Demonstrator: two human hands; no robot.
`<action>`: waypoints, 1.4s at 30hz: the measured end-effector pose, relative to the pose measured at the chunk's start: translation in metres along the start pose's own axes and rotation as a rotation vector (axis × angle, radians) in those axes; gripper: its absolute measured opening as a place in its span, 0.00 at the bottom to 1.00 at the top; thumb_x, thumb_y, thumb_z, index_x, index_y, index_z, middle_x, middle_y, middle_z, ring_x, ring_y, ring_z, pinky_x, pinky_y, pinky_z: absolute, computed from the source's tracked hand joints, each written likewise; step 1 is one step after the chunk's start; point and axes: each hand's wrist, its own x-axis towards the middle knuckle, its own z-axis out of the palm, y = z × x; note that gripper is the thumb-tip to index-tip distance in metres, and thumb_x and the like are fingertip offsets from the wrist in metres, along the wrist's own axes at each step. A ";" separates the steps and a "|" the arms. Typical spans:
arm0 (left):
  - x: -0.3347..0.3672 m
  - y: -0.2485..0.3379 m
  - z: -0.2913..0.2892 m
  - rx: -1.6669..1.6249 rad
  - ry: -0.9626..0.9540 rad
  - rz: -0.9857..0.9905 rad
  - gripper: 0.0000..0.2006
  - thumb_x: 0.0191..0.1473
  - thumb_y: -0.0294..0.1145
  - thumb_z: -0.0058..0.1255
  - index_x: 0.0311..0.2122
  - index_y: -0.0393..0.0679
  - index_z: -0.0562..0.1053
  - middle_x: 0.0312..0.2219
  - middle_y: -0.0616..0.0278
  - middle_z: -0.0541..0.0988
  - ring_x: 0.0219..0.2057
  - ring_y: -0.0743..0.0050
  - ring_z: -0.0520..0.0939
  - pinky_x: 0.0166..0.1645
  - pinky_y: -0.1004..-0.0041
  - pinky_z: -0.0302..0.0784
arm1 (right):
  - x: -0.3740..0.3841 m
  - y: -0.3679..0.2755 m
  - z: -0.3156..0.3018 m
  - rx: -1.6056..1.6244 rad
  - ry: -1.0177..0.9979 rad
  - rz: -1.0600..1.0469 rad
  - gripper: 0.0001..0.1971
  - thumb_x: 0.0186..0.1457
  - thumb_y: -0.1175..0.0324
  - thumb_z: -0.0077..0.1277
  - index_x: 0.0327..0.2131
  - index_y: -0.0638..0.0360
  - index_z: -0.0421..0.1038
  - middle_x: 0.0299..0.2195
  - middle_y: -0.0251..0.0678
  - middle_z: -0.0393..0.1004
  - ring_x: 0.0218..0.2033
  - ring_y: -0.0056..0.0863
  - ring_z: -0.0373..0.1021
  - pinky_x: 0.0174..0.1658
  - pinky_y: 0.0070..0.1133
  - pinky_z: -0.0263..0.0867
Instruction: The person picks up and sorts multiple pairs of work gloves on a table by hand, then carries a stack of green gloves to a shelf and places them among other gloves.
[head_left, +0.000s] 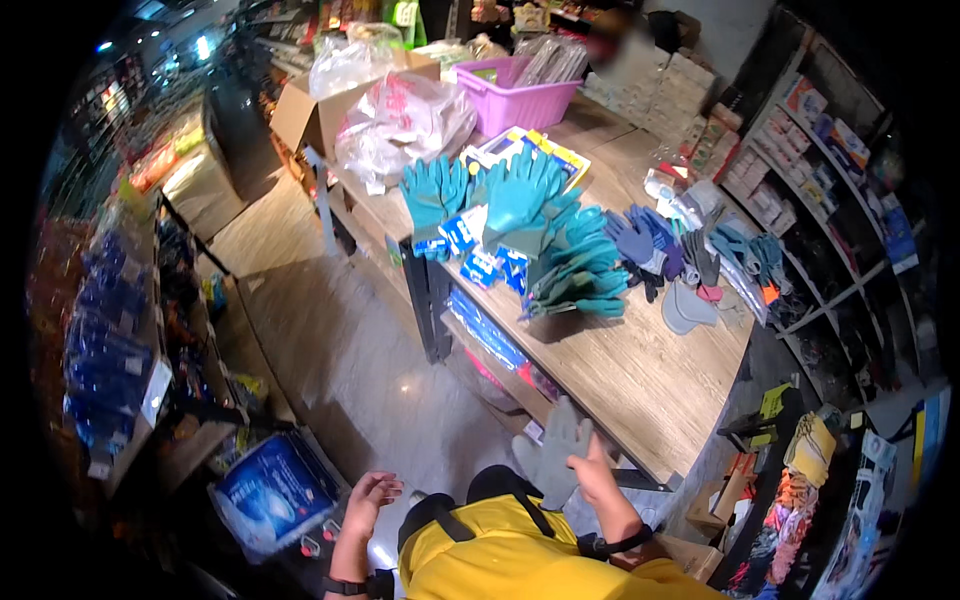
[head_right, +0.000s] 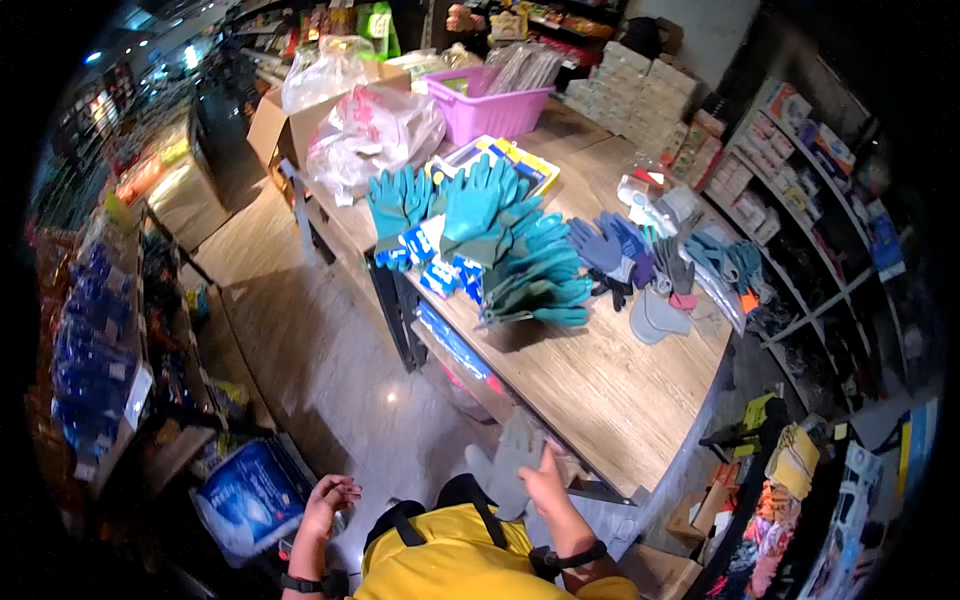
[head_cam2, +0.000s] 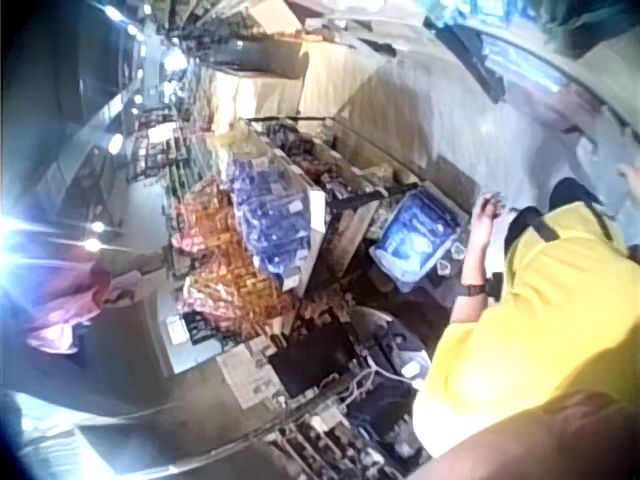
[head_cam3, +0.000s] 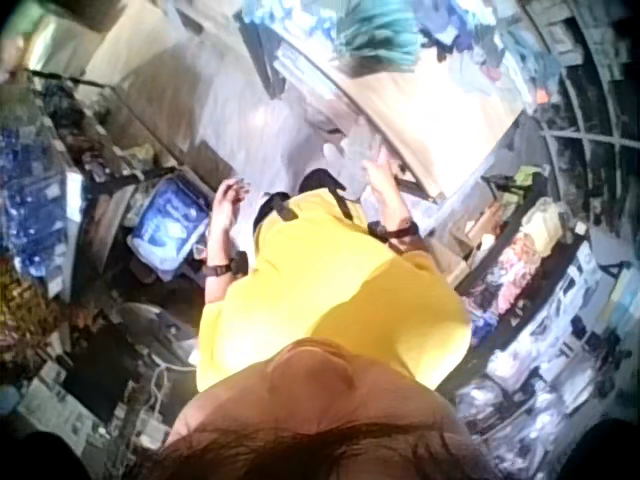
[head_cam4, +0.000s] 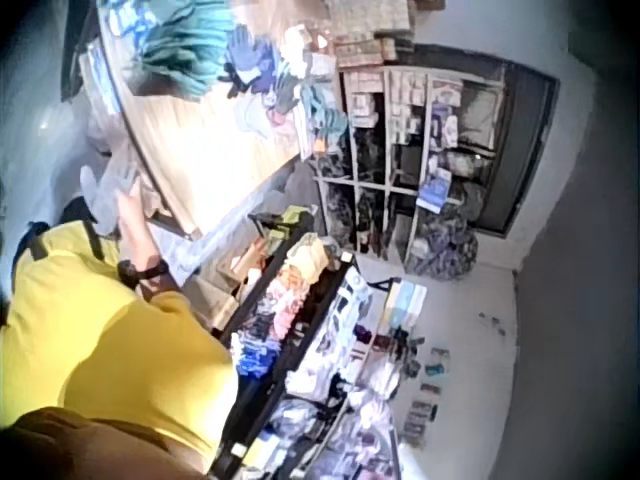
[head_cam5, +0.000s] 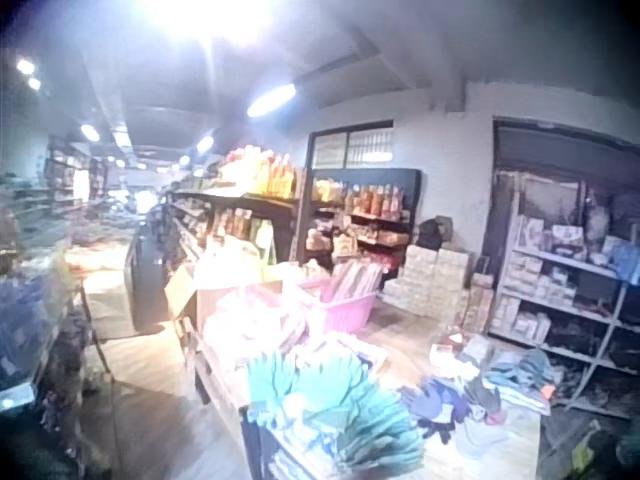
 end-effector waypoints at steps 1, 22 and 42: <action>0.010 0.018 -0.013 -0.029 -0.030 -0.039 0.11 0.62 0.31 0.43 0.46 0.40 0.71 0.38 0.58 0.81 0.38 0.70 0.81 0.46 0.72 0.73 | 0.000 0.004 -0.002 0.085 0.115 -0.042 0.37 0.45 0.85 0.44 0.63 0.58 0.55 0.49 0.37 0.70 0.46 0.30 0.70 0.46 0.25 0.68; 0.244 0.376 0.208 1.000 -0.288 1.262 0.29 0.46 0.25 0.57 0.56 0.42 0.69 0.58 0.46 0.65 0.60 0.43 0.65 0.65 0.56 0.57 | 0.168 -0.165 0.051 -0.771 0.517 -0.598 0.28 0.49 0.67 0.59 0.55 0.60 0.66 0.57 0.51 0.61 0.58 0.50 0.59 0.61 0.41 0.56; 0.501 0.370 0.112 0.851 -0.579 0.994 0.23 0.47 0.30 0.61 0.49 0.42 0.67 0.55 0.36 0.58 0.59 0.36 0.59 0.60 0.55 0.59 | 0.253 -0.203 0.192 -0.864 0.690 -0.274 0.24 0.48 0.74 0.55 0.52 0.58 0.71 0.60 0.48 0.61 0.66 0.57 0.48 0.66 0.43 0.47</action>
